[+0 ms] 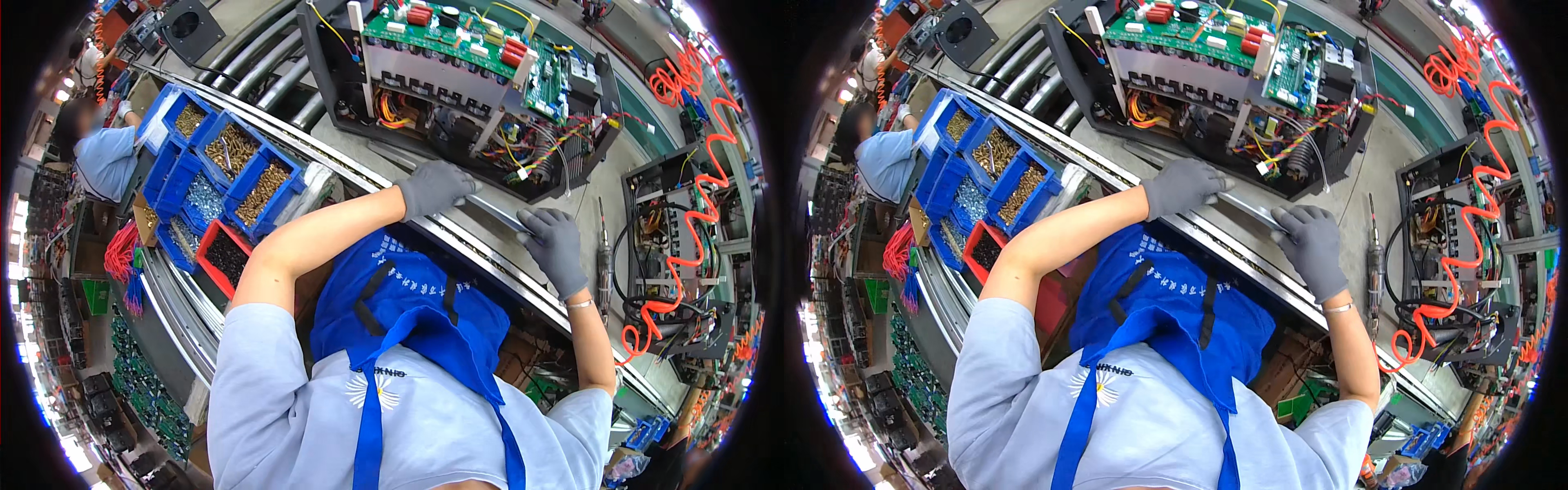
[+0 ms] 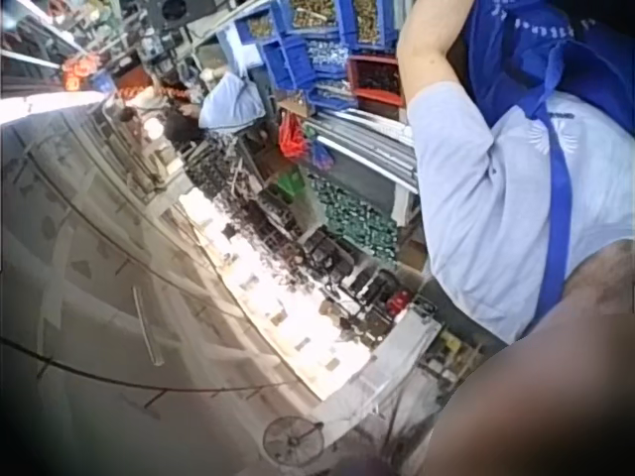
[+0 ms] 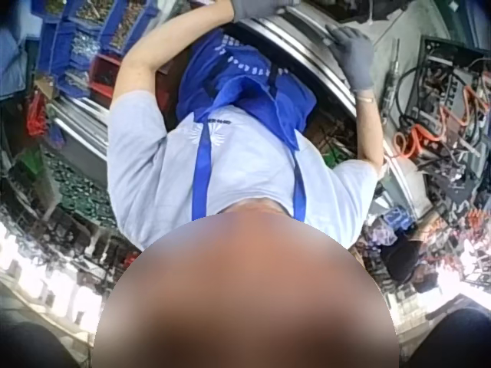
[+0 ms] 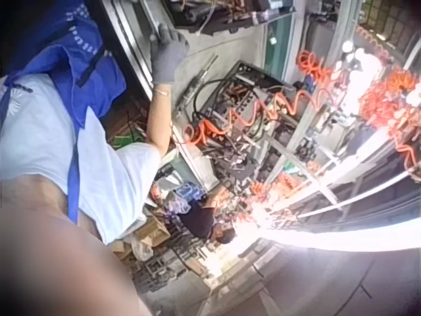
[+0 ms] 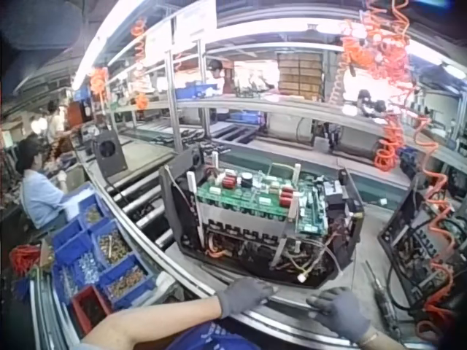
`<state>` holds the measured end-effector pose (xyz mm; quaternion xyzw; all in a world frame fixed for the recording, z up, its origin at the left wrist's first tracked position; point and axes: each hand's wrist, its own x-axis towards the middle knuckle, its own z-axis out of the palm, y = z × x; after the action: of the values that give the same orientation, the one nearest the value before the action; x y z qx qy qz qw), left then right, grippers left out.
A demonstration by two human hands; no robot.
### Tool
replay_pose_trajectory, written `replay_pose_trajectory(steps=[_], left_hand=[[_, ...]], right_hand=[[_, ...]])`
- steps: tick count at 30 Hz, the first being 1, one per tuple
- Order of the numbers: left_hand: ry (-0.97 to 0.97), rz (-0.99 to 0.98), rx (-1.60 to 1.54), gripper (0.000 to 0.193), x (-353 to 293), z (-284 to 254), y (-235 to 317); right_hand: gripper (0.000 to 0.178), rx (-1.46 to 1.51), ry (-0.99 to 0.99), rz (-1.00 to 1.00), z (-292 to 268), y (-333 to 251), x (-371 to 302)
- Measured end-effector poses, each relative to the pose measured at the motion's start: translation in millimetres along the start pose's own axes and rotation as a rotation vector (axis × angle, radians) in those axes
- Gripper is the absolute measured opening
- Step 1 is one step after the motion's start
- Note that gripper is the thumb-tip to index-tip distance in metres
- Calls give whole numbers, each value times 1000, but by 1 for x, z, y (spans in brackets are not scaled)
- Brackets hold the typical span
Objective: Assembling electronic components into a metal chassis using manual and power tools on an assembly line.
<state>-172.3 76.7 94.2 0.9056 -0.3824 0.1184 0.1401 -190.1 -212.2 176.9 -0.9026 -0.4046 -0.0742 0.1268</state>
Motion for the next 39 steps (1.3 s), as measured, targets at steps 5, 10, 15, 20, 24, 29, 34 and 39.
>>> replay_pose_trajectory(steps=[5,10,15,20,24,29,34,39], left_hand=[[62,21,257,34,10,-93,30],[337,254,473,33,42,-226,38],[788,33,317,46,37,-242,7],[664,-812,-323,59,-38,-210,-37],[750,-811,-536,71,-38,-205,-70],[899,-657,-980,66,-24,-225,-57],[978,-910,-1024,54,-73,-219,-33],[1125,-975,-905,55,-101,-237,-44]], right_hand=[[36,280,29,262,-39,-28,5],[39,687,280,320,-96,-45,21],[34,514,430,319,-146,-56,69],[35,321,407,238,-157,-43,80],[35,237,409,147,-158,-46,97],[34,321,360,170,-160,-54,123],[34,396,232,177,-164,-55,135],[34,415,219,165,-162,-46,136]])
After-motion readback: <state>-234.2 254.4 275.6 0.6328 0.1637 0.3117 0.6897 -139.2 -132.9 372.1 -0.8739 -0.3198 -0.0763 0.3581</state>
